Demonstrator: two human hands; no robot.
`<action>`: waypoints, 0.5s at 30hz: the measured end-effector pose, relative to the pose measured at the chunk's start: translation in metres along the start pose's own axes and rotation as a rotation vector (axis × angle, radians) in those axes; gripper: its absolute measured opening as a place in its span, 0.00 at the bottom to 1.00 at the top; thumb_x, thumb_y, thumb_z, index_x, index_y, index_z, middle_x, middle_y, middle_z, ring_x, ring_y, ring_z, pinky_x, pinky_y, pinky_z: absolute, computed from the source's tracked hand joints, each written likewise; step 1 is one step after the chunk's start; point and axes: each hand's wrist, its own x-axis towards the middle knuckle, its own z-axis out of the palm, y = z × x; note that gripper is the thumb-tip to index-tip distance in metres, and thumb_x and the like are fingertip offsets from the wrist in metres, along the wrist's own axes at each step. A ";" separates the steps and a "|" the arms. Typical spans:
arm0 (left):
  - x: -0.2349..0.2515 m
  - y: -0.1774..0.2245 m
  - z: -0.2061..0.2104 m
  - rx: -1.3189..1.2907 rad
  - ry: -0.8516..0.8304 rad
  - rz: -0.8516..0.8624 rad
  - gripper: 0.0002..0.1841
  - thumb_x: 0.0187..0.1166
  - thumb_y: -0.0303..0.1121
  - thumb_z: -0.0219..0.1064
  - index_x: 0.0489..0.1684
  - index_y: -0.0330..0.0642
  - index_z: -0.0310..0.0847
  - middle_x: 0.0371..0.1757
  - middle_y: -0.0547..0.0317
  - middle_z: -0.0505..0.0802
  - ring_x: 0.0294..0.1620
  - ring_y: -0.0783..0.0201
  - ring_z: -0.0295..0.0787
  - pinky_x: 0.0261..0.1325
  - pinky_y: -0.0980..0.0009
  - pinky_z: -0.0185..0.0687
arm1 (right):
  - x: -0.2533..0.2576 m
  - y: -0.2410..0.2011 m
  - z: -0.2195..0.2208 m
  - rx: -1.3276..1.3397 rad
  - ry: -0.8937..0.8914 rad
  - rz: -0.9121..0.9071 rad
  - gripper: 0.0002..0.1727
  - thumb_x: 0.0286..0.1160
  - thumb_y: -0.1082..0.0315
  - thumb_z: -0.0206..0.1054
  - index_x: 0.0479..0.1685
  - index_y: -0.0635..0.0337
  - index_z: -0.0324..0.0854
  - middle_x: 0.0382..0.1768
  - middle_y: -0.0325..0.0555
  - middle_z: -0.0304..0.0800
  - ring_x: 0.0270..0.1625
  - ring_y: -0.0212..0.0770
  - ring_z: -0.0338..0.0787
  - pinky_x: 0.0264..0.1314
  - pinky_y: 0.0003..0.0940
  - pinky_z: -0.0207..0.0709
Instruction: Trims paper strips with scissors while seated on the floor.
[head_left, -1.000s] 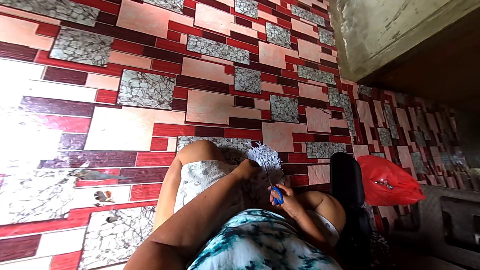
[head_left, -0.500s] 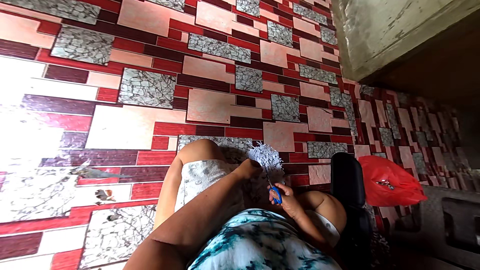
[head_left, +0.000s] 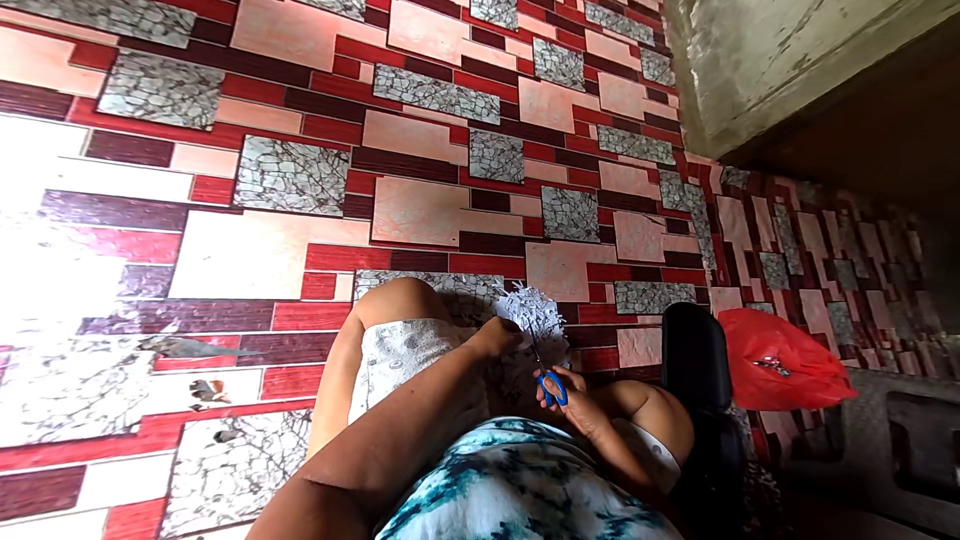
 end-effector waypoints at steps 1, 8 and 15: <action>0.000 0.000 0.000 0.004 -0.006 0.003 0.14 0.88 0.35 0.61 0.55 0.30 0.83 0.44 0.49 0.87 0.40 0.64 0.81 0.52 0.62 0.78 | 0.001 0.000 0.000 -0.004 0.005 -0.002 0.12 0.80 0.71 0.62 0.57 0.67 0.79 0.28 0.38 0.91 0.27 0.29 0.88 0.30 0.22 0.81; 0.001 -0.002 -0.001 -0.007 -0.018 0.040 0.14 0.88 0.34 0.61 0.54 0.29 0.83 0.42 0.50 0.88 0.38 0.66 0.81 0.50 0.64 0.79 | 0.002 0.002 0.000 -0.018 0.026 -0.018 0.11 0.81 0.72 0.62 0.56 0.68 0.79 0.28 0.38 0.90 0.26 0.28 0.87 0.29 0.22 0.81; 0.005 -0.003 -0.001 0.008 0.062 0.066 0.15 0.89 0.34 0.60 0.56 0.29 0.84 0.48 0.45 0.89 0.44 0.62 0.85 0.57 0.61 0.81 | 0.003 0.004 -0.004 -0.031 0.007 0.023 0.18 0.83 0.64 0.58 0.63 0.68 0.77 0.33 0.39 0.91 0.32 0.31 0.89 0.32 0.23 0.81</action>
